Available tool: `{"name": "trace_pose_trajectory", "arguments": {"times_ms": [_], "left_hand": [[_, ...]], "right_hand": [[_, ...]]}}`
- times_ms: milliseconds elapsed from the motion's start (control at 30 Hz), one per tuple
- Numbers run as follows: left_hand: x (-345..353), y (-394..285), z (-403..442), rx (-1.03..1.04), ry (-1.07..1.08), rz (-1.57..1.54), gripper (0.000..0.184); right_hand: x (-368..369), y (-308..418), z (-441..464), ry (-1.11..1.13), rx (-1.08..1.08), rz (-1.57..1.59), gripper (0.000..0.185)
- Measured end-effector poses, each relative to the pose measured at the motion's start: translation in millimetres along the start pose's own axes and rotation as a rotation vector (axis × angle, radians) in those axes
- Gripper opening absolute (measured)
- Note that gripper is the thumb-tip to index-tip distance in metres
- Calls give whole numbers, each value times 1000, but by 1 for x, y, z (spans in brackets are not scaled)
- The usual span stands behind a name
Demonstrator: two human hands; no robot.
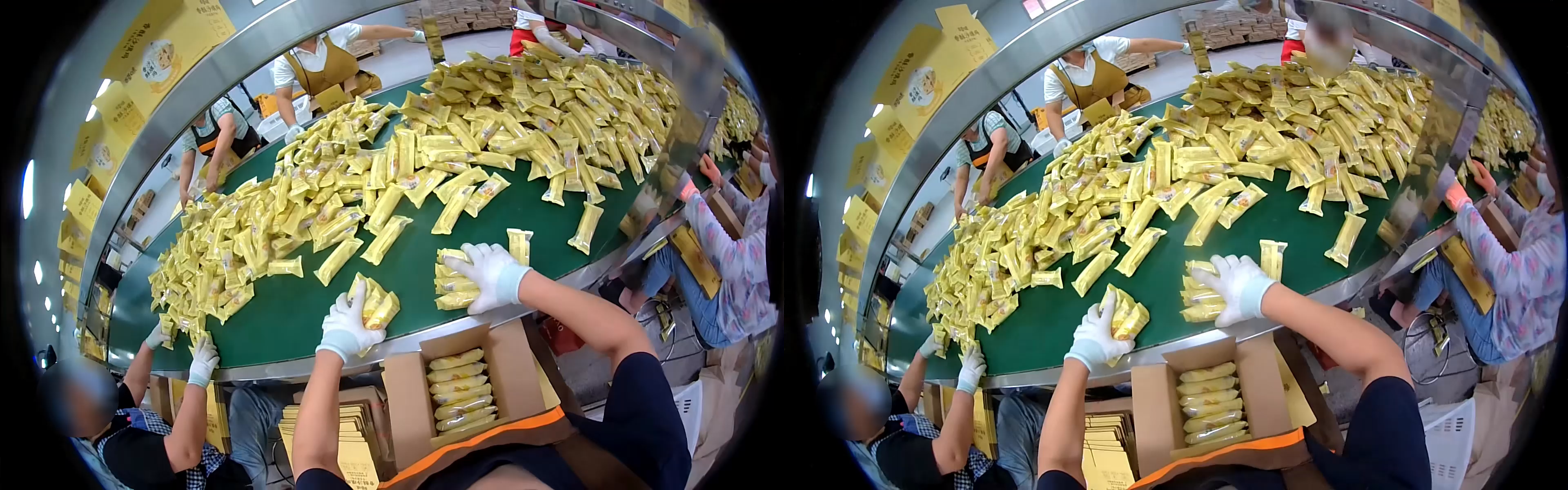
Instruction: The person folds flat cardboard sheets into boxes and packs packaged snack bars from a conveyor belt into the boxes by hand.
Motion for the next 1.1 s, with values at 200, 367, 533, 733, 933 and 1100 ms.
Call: {"name": "trace_pose_trajectory", "arguments": {"times_ms": [200, 367, 533, 733, 933, 1100], "left_hand": [[-10, 2, -20, 30, -173, -131, 118], [11, 34, -84, 177, -345, -1717, 82], [-15, -95, -99, 542, 247, -1552, 90], [18, -166, -79, 616, 245, 199, 107], [56, -199, -62, 635, 199, 224, 108], [89, -187, -61, 640, 287, 126, 110]], "right_hand": [[-25, 2, 2, 151, 51, 514, 102], [-46, 75, -97, 395, -513, 547, 100], [85, 166, -142, 254, -612, -13, 45], [115, 163, -174, 102, -437, 195, 34], [122, 157, -175, 394, -271, 280, 41], [91, 150, -193, 434, -521, 69, 49]]}}
Point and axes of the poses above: each hand's wrist, its own z-axis towards the middle knuckle, its own x-axis out of the palm, y = z × x, the point moved 6 cm from there along z, towards the middle knuckle, and after that the axes turned 13 degrees about x, right-handed, at the moved point
